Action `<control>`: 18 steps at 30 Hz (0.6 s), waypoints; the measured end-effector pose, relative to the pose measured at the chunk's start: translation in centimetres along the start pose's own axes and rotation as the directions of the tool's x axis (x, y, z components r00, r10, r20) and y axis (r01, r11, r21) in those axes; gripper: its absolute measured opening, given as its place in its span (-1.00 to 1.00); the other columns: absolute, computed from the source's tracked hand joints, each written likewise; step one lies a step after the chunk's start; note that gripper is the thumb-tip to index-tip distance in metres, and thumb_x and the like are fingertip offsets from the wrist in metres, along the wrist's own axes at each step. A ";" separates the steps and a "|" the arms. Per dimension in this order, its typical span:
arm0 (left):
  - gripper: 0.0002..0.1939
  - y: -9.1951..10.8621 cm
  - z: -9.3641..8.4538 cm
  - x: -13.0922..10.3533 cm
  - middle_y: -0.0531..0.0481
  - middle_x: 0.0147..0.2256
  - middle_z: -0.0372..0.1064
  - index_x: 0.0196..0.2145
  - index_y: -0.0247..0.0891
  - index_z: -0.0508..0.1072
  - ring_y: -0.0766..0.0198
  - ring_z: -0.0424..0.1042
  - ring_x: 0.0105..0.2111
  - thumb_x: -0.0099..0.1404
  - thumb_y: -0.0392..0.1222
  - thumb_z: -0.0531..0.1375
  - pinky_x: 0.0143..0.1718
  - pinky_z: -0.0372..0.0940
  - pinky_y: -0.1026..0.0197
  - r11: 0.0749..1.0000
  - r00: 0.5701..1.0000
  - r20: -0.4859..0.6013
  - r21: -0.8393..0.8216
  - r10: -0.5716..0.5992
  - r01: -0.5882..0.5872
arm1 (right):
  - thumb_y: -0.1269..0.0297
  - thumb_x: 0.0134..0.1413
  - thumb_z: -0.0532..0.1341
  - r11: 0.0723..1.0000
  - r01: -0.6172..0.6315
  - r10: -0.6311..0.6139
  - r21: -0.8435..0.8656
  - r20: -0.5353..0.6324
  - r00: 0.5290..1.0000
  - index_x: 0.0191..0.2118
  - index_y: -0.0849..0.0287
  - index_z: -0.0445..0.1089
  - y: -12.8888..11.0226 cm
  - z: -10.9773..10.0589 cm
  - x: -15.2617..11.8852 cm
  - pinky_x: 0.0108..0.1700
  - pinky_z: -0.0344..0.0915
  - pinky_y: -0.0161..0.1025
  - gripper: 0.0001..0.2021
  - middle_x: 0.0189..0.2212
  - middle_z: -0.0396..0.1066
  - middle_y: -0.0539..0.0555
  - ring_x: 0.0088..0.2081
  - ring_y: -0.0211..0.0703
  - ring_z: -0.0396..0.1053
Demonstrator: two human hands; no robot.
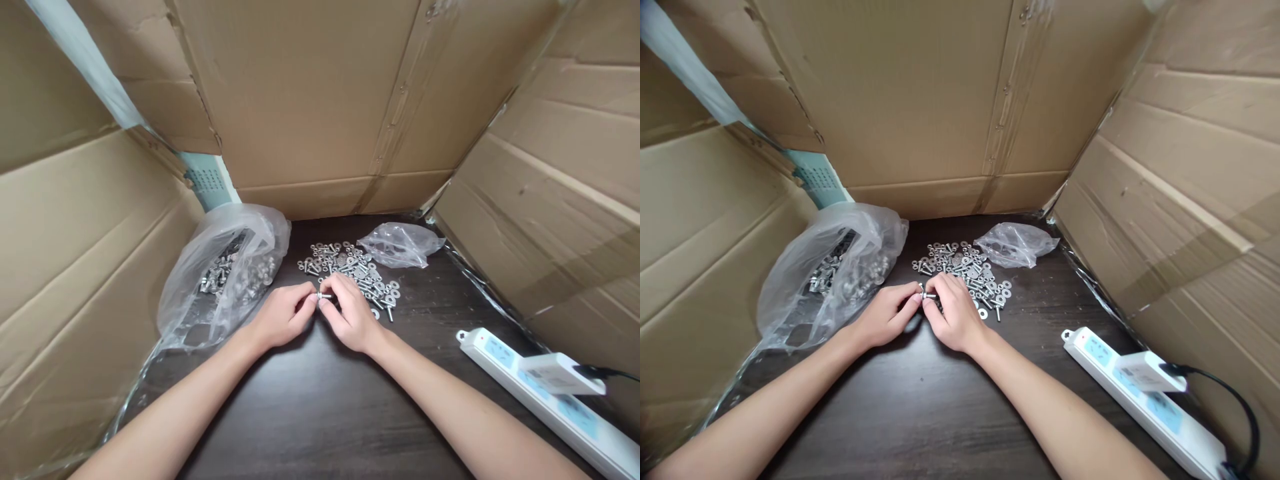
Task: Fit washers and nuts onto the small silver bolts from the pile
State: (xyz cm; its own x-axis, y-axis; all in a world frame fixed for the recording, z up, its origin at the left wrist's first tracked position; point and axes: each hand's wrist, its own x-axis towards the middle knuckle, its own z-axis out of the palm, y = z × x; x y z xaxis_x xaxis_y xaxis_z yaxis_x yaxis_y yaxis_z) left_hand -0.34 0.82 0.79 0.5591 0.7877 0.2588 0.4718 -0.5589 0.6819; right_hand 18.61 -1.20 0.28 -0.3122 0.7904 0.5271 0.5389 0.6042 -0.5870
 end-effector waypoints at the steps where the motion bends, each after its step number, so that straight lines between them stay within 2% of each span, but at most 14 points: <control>1: -0.64 0.0 0.0 0.0 0.07 -0.49 0.25 -0.43 -0.23 0.24 0.30 0.22 -0.48 0.52 -0.06 -0.05 -0.36 0.08 0.22 1.000 1.000 0.003 -0.006 -0.007 0.007 | 0.39 0.26 0.11 1.000 0.007 -0.007 -0.001 -0.013 1.000 -0.26 0.09 0.19 0.0 0.1 0.0 -0.15 0.19 -0.09 -0.93 -0.33 0.34 0.04 -0.27 -0.07 0.28; 10: -0.58 -0.2 0.0 0.1 0.03 -0.46 0.33 -0.42 -0.25 0.29 0.27 0.30 -0.44 0.54 -0.02 -0.09 -0.32 0.11 0.20 0.998 0.999 0.022 -0.034 -0.046 0.046 | 0.51 0.13 0.13 0.998 0.066 -0.065 0.004 -0.088 0.994 -0.27 0.08 0.22 0.2 0.5 0.0 -0.18 0.23 -0.13 -0.85 -0.35 0.35 0.02 -0.27 -0.09 0.31; 18: -0.57 -0.3 0.1 0.1 0.07 -0.49 0.25 -0.43 -0.24 0.23 0.30 0.22 -0.49 0.56 0.00 -0.08 -0.38 0.08 0.22 0.999 0.999 -0.001 -0.015 -0.039 0.038 | 0.50 0.14 0.12 0.999 0.038 -0.036 0.031 -0.075 0.997 -0.28 0.07 0.25 0.0 0.4 0.0 -0.21 0.27 -0.14 -0.86 -0.35 0.37 0.04 -0.26 -0.08 0.34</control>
State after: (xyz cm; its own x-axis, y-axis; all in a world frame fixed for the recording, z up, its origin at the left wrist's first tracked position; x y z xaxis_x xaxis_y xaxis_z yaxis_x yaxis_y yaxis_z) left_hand -0.34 1.02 0.56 0.5401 0.8088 0.2327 0.4827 -0.5242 0.7016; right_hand 18.30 -1.11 0.06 -0.2719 0.7583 0.5924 0.5022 0.6370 -0.5848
